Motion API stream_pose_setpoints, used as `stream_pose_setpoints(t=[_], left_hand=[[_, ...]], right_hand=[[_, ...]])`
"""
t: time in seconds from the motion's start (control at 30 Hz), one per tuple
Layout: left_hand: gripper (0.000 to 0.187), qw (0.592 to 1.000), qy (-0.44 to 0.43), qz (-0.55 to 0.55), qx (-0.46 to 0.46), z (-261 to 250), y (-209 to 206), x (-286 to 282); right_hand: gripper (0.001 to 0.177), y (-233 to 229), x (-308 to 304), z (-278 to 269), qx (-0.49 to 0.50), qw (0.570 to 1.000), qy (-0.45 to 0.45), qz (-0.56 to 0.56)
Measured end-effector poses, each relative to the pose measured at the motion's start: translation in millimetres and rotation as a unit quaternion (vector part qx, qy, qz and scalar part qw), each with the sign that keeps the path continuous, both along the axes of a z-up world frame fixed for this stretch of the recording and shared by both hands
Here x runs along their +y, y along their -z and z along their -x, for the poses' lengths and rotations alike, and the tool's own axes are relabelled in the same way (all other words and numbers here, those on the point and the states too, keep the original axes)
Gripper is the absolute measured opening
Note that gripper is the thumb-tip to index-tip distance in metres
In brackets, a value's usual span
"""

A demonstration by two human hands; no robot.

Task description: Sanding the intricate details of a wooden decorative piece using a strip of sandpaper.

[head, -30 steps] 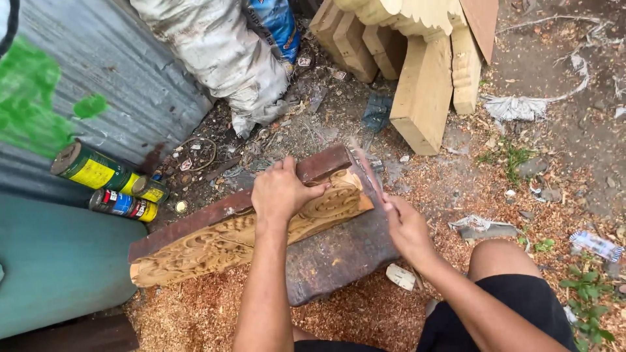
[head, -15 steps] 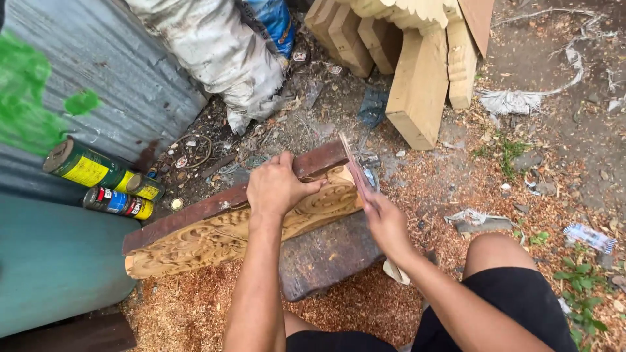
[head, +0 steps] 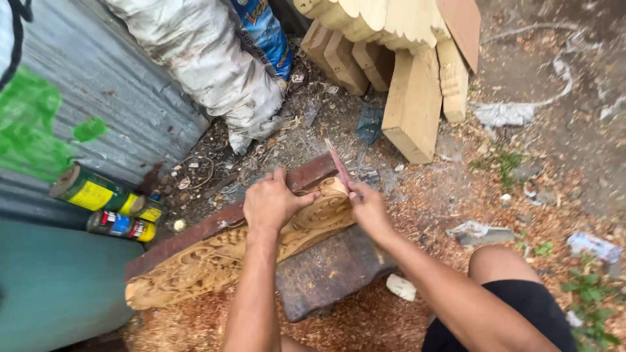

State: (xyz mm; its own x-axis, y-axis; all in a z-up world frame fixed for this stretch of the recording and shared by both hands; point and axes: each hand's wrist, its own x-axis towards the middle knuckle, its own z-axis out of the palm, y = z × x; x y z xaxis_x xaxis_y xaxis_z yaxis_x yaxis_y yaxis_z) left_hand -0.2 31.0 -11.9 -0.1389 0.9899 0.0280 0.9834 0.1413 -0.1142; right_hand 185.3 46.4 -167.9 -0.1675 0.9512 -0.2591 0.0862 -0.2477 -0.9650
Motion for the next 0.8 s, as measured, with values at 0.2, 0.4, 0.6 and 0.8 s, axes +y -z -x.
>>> stream_pose_setpoints(t=[0.2,0.4,0.6,0.8], left_hand=[[0.091,1.000,0.003,-0.001,-0.001,1.1,1.8,8.4],[0.088,0.999,0.007,-0.030,-0.012,-1.2,9.3,-3.8],[0.090,1.000,0.008,0.018,-0.008,-4.9,-2.8,0.9],[0.085,1.000,-0.001,0.010,-0.006,-11.1,-1.9,-10.9]], right_hand=[[0.019,5.5,-95.2,-38.9,-0.024,0.994,0.036,-0.101],[0.019,53.0,1.1,6.8,0.075,0.992,0.010,-0.102],[0.027,-11.7,-103.0,-50.1,0.054,0.993,0.002,0.100],[0.028,3.7,10.3,16.9,0.106,0.991,-0.008,-0.075]])
